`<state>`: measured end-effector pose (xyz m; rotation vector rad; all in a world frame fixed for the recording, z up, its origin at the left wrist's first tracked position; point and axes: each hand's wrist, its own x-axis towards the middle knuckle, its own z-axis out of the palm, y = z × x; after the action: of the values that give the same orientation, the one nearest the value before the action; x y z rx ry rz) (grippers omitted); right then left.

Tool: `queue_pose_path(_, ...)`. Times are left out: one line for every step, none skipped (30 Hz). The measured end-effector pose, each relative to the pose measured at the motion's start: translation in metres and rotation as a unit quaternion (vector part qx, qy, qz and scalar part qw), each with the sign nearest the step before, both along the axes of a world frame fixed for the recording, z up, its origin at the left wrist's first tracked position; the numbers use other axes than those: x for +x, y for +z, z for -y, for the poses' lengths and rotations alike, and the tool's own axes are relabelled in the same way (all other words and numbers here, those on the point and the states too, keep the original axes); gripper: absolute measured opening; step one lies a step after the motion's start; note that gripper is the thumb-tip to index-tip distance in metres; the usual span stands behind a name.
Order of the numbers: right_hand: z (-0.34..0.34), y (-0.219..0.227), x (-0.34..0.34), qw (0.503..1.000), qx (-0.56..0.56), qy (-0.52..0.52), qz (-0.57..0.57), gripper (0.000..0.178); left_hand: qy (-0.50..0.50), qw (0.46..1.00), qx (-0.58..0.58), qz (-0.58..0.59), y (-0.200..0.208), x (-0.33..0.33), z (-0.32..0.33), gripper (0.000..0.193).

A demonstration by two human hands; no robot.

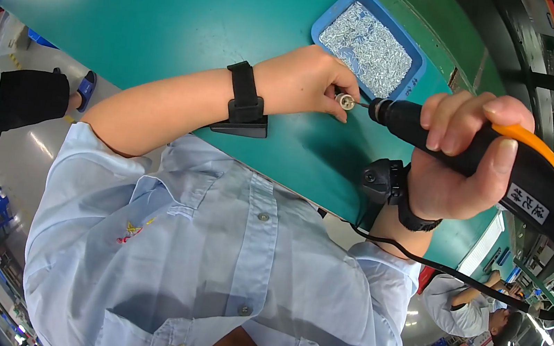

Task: Assembling electronic components using an electric screwdriver to drive screws into plastic parts.

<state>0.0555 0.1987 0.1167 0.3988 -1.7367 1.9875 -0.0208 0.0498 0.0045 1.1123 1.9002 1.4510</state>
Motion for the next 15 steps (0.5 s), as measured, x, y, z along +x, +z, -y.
queue_pose_path(0.001, -0.001, -0.001, 1.000, 0.014, 0.002, 0.001, 0.029, -0.001, 1.000, -0.005, 0.004, 0.001, 0.000, 0.000, 0.025)
queue_pose_path(0.003, -0.002, -0.002, 1.000, 0.014, 0.002, 0.002, 0.029, -0.002, 1.000, -0.009, 0.009, 0.003, -0.001, 0.001, 0.024)
queue_pose_path(0.005, -0.003, -0.003, 1.000, 0.016, 0.000, 0.010, 0.029, -0.003, 1.000, -0.014, 0.013, 0.004, -0.001, 0.001, 0.024)
queue_pose_path(0.006, -0.003, -0.003, 1.000, 0.019, -0.002, 0.019, 0.029, -0.003, 1.000, -0.013, 0.014, 0.005, 0.000, 0.001, 0.024)
queue_pose_path(0.007, -0.004, -0.003, 0.999, 0.022, -0.004, 0.027, 0.029, 0.000, 1.000, -0.014, 0.017, 0.005, 0.000, 0.001, 0.024)
queue_pose_path(0.008, -0.004, -0.004, 0.999, 0.023, -0.003, 0.028, 0.029, 0.003, 1.000, -0.015, 0.019, 0.006, 0.001, 0.002, 0.024)
queue_pose_path(0.008, -0.005, -0.004, 0.999, 0.027, -0.008, 0.028, 0.028, 0.005, 1.000, -0.017, 0.021, 0.006, 0.001, 0.002, 0.024)
queue_pose_path(0.009, -0.005, -0.004, 0.999, 0.032, -0.012, 0.029, 0.028, 0.006, 1.000, -0.016, 0.022, 0.007, 0.001, 0.002, 0.024)
queue_pose_path(0.009, -0.006, -0.005, 0.999, 0.036, -0.015, 0.028, 0.028, 0.005, 1.000, -0.018, 0.019, 0.008, 0.001, 0.002, 0.024)
queue_pose_path(0.010, -0.006, -0.006, 0.999, 0.036, -0.014, 0.029, 0.028, 0.005, 1.000, -0.021, 0.015, 0.008, 0.001, 0.001, 0.024)
queue_pose_path(0.010, -0.007, -0.006, 0.999, 0.024, -0.010, 0.020, 0.028, 0.004, 1.000, -0.024, 0.012, 0.009, 0.001, 0.002, 0.024)
queue_pose_path(0.011, -0.007, -0.007, 1.000, 0.012, -0.007, 0.010, 0.028, 0.006, 1.000, -0.023, 0.013, 0.009, 0.001, 0.002, 0.024)
queue_pose_path(0.011, -0.008, -0.007, 1.000, 0.000, -0.004, 0.000, 0.029, 0.005, 1.000, -0.021, 0.009, 0.009, 0.001, 0.003, 0.024)
queue_pose_path(0.011, -0.009, -0.008, 1.000, 0.000, -0.002, 0.001, 0.029, 0.004, 1.000, -0.020, 0.006, 0.010, 0.002, 0.003, 0.024)
queue_pose_path(0.012, -0.010, -0.008, 1.000, 0.003, -0.001, 0.004, 0.028, 0.003, 1.000, -0.018, 0.003, 0.010, 0.001, 0.003, 0.024)
